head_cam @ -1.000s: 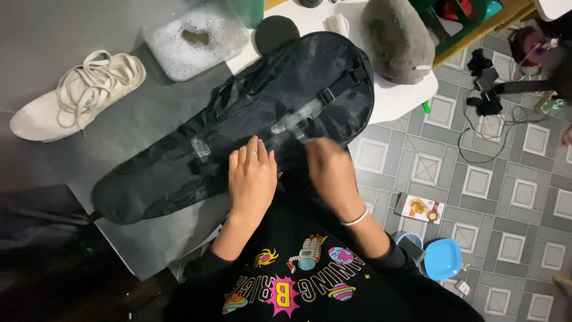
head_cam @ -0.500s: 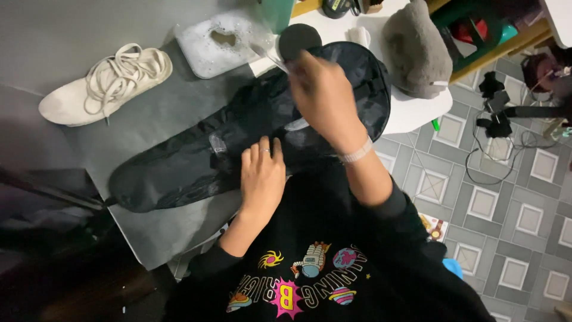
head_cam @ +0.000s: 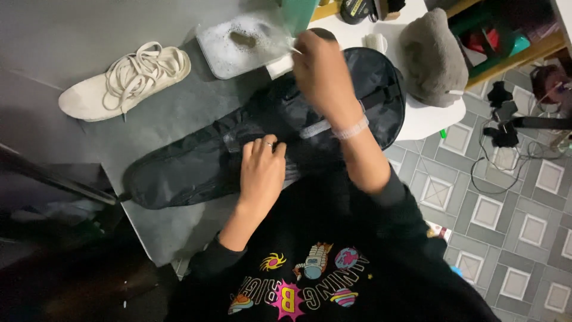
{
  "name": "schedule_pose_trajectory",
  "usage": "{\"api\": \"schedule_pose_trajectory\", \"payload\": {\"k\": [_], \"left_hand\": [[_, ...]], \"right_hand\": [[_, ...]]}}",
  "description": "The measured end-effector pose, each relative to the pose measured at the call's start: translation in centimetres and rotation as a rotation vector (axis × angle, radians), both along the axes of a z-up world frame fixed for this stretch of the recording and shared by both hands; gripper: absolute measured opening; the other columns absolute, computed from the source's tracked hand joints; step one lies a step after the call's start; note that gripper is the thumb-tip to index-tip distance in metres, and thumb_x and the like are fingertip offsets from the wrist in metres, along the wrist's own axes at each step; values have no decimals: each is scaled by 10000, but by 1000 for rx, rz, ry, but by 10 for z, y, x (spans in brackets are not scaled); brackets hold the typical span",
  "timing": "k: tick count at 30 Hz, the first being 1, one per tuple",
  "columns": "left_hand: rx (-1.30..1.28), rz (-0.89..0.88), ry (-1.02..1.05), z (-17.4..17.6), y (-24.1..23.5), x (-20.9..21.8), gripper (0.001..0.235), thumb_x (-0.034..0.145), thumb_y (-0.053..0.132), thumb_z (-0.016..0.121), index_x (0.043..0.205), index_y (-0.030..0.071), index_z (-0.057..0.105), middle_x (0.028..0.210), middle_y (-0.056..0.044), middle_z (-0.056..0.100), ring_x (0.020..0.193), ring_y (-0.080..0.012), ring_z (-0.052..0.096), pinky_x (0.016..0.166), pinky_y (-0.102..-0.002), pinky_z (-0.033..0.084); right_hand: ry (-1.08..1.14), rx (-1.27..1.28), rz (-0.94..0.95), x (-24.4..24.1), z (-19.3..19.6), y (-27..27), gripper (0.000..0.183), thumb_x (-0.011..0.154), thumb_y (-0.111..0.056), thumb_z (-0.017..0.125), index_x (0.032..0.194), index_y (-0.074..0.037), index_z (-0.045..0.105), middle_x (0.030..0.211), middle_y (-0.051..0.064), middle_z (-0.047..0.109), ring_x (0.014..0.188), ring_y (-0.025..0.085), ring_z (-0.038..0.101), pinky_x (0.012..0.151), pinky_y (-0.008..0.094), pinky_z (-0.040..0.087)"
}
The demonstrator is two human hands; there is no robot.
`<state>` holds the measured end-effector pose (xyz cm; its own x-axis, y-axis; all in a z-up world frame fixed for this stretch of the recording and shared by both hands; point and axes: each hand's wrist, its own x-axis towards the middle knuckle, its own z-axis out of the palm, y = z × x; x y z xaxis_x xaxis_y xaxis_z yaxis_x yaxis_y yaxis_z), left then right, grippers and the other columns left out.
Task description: The person scrubs a black bag with a toothbrush and a white cleaning paste, then wipes the bag with a gray cloth. The person repeats the scrubbing and wiping process on different sections of the bag.
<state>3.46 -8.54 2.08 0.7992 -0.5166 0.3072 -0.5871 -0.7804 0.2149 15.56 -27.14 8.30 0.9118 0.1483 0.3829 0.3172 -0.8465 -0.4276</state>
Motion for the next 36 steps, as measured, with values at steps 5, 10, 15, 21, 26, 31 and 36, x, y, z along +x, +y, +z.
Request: {"api": "schedule_pose_trajectory", "payload": {"k": [5,10,15,21,26,31,36], "left_hand": [[-129,65,-20,-5,7,4,153,833,79,796,971,45,739,930,-100,617,829,-271,635,802,-395,444],[-143,100,23,-13,12,0,141,915,195,779,943,73,714,895,-51,571,811,-220,594,796,-379,414],[-151,89,35,-13,7,-4,105,960,167,738,925,69,736,881,-34,564,780,-195,588,765,-347,406],[-138,118,4,-8,12,-6,87,949,165,753,928,81,756,877,-27,576,794,-182,590,773,-355,402],[-146,117,31,-2,16,-7,104,943,171,756,948,68,772,879,-28,590,803,-196,577,777,-366,401],[-145,126,-2,-2,23,-9,93,971,168,731,972,96,789,877,-21,569,835,-174,550,826,-366,373],[-132,169,-8,3,23,-10,41,924,109,770,938,78,794,872,-37,610,857,-200,575,855,-380,394]], "right_hand": [[129,231,-282,-124,20,5,37,979,-10,588,962,-2,620,691,240,652,674,477,660,589,473,491],[257,243,-371,-202,-27,19,65,948,-8,635,1001,-26,667,756,204,709,698,429,703,587,463,543],[183,113,-378,-210,-59,25,30,945,-1,629,965,-22,639,790,178,678,712,413,712,548,455,555],[183,24,-328,-208,-62,31,83,910,-24,643,977,-74,639,767,150,633,679,412,693,527,498,551],[223,7,-267,-211,-65,55,64,975,-93,652,915,-105,672,719,61,623,668,340,716,520,380,559],[166,-8,-350,-204,-61,25,71,969,-46,629,903,-70,640,708,124,598,674,385,689,507,456,522],[174,-12,-269,-210,-65,42,133,972,-76,655,844,-104,628,669,72,574,639,328,691,490,353,526]]}}
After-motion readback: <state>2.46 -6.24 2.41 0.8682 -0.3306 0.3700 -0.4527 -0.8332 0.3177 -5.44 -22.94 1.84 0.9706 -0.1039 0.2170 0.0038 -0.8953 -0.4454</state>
